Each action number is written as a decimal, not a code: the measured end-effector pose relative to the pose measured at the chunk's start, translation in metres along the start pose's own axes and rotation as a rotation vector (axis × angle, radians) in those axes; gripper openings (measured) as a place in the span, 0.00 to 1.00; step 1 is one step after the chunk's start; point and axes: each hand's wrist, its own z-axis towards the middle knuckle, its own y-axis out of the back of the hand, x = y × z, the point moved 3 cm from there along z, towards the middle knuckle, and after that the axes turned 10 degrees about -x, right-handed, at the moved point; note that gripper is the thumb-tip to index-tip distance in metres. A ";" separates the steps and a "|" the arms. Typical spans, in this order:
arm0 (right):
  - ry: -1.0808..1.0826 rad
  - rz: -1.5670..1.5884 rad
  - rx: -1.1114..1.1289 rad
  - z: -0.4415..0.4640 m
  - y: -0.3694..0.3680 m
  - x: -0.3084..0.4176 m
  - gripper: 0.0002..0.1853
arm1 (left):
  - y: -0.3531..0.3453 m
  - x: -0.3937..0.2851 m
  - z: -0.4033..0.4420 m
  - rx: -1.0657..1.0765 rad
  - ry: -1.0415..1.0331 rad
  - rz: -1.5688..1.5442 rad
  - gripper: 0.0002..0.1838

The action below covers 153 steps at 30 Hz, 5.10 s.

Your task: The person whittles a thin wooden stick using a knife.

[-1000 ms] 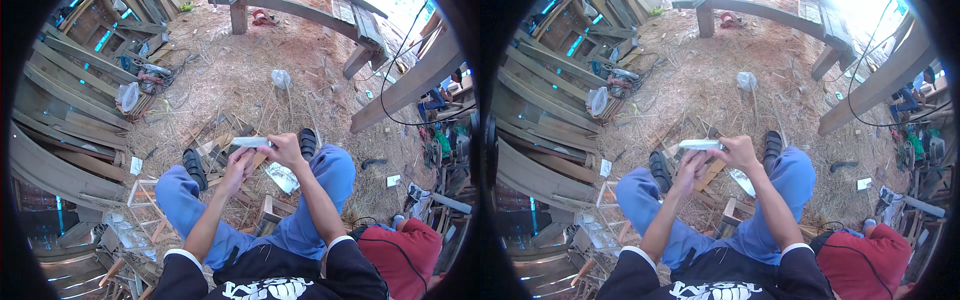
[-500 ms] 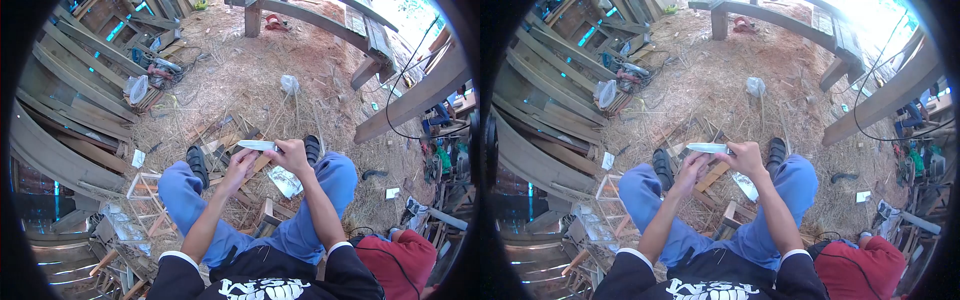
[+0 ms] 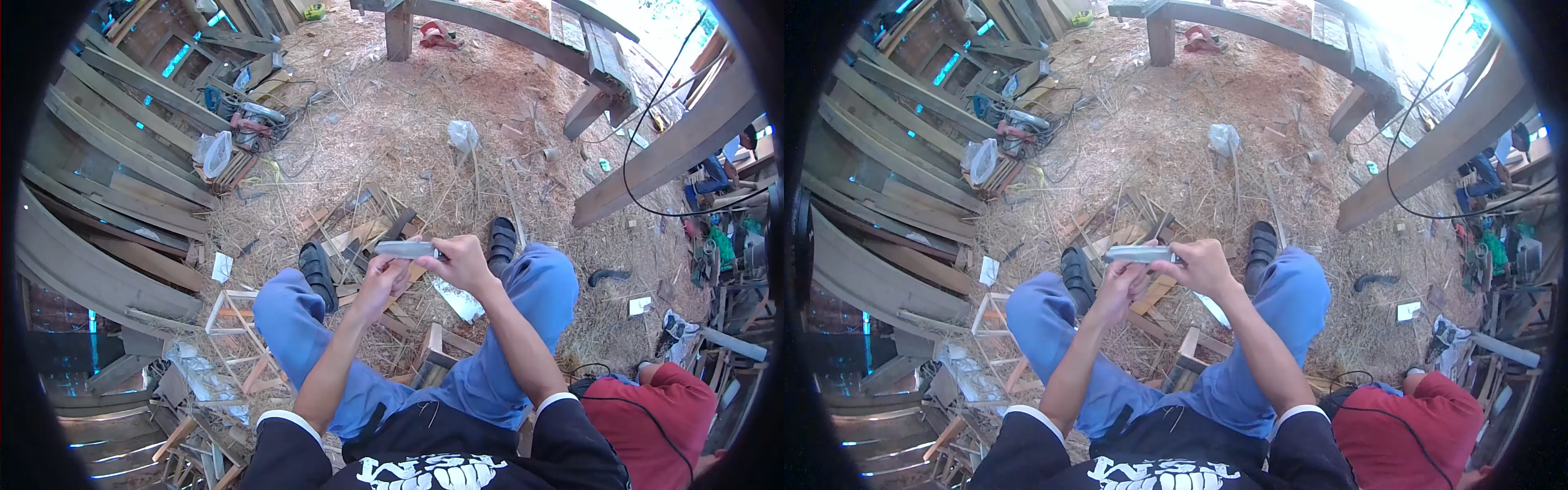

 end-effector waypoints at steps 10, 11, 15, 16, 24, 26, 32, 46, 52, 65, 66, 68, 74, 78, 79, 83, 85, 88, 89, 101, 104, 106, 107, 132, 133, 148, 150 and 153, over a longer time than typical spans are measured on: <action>0.088 -0.121 -0.014 0.006 0.008 -0.007 0.28 | -0.002 -0.004 -0.002 0.033 0.016 0.027 0.25; 0.082 -0.126 0.003 0.004 0.008 -0.007 0.28 | -0.002 -0.003 -0.002 0.034 0.019 0.031 0.25; 0.066 -0.147 0.021 0.005 0.008 -0.009 0.27 | 0.002 0.000 0.000 0.013 0.031 -0.010 0.20; 0.071 -0.156 -0.013 0.006 0.009 -0.011 0.28 | 0.003 0.002 0.001 0.006 0.034 -0.037 0.17; 0.079 -0.185 -0.045 0.008 0.012 -0.019 0.30 | 0.012 0.000 -0.003 0.019 0.044 -0.031 0.10; 0.053 -0.192 -0.010 0.008 0.014 -0.019 0.29 | 0.010 -0.001 -0.004 0.010 0.039 -0.029 0.10; 0.066 -0.236 -0.032 0.007 0.019 -0.020 0.29 | 0.011 0.000 -0.005 0.010 0.037 -0.032 0.10; -0.026 -0.409 -0.171 0.005 0.054 -0.031 0.32 | 0.010 -0.006 -0.020 0.028 0.075 0.057 0.26; -0.035 -0.442 -0.142 0.002 0.058 -0.032 0.33 | 0.007 -0.003 -0.019 0.039 0.063 0.058 0.24; 0.008 -0.281 -0.042 -0.004 0.031 -0.023 0.31 | 0.006 0.010 0.006 -0.134 -0.094 0.038 0.20; 0.010 -0.272 -0.021 -0.005 0.028 -0.024 0.30 | 0.007 0.010 0.007 -0.135 -0.114 0.055 0.19; 0.022 -0.235 -0.002 -0.007 0.023 -0.023 0.29 | 0.006 0.010 0.008 -0.140 -0.148 0.093 0.16; 0.042 -0.229 -0.024 -0.008 0.023 -0.017 0.28 | -0.009 0.014 0.002 -0.144 -0.115 0.179 0.13; 0.088 -0.295 -0.044 -0.009 0.029 -0.021 0.29 | -0.005 0.019 0.003 -0.092 -0.088 0.185 0.13; 0.096 -0.302 -0.045 -0.009 0.031 -0.021 0.29 | -0.004 0.020 0.003 -0.083 -0.081 0.173 0.12; 0.077 -0.358 -0.092 -0.006 0.039 -0.024 0.30 | -0.002 0.019 -0.003 -0.070 -0.031 0.133 0.16; 0.006 -0.455 -0.156 -0.003 0.053 -0.038 0.32 | 0.002 0.016 -0.007 -0.070 -0.025 0.150 0.18; -0.055 -0.509 -0.191 -0.002 0.062 -0.048 0.32 | 0.006 0.011 -0.013 -0.074 -0.006 0.187 0.21; -0.074 -0.528 -0.203 -0.001 0.064 -0.049 0.32 | 0.007 0.011 -0.014 -0.078 0.005 0.183 0.20; -0.291 -0.551 -0.277 -0.005 0.066 -0.054 0.32 | 0.013 0.007 -0.024 -0.063 0.039 0.188 0.20; -0.345 -0.513 -0.263 -0.006 0.064 -0.050 0.33 | 0.011 0.007 -0.019 -0.068 0.044 0.123 0.21; -0.388 -0.497 -0.254 -0.004 0.063 -0.051 0.33 | 0.014 0.009 -0.017 -0.079 0.027 0.124 0.22; -0.397 -0.495 -0.254 -0.004 0.063 -0.051 0.34 | 0.015 0.009 -0.016 -0.085 0.011 0.115 0.22; -0.039 0.033 0.152 -0.012 -0.007 0.003 0.26 | 0.001 0.011 -0.007 -0.113 -0.016 -0.050 0.19; -0.023 0.046 0.155 -0.012 -0.008 0.003 0.26 | 0.001 0.012 -0.007 -0.108 -0.011 -0.054 0.19; 0.176 -0.053 0.100 -0.008 0.007 0.002 0.27 | 0.001 0.008 -0.011 0.059 0.073 -0.064 0.20; 0.190 -0.073 0.070 -0.007 0.008 0.001 0.29 | 0.000 0.007 -0.012 0.048 0.085 -0.063 0.20; 0.195 -0.078 0.032 -0.007 0.009 0.002 0.31 | 0.002 0.008 -0.011 0.067 0.093 -0.075 0.21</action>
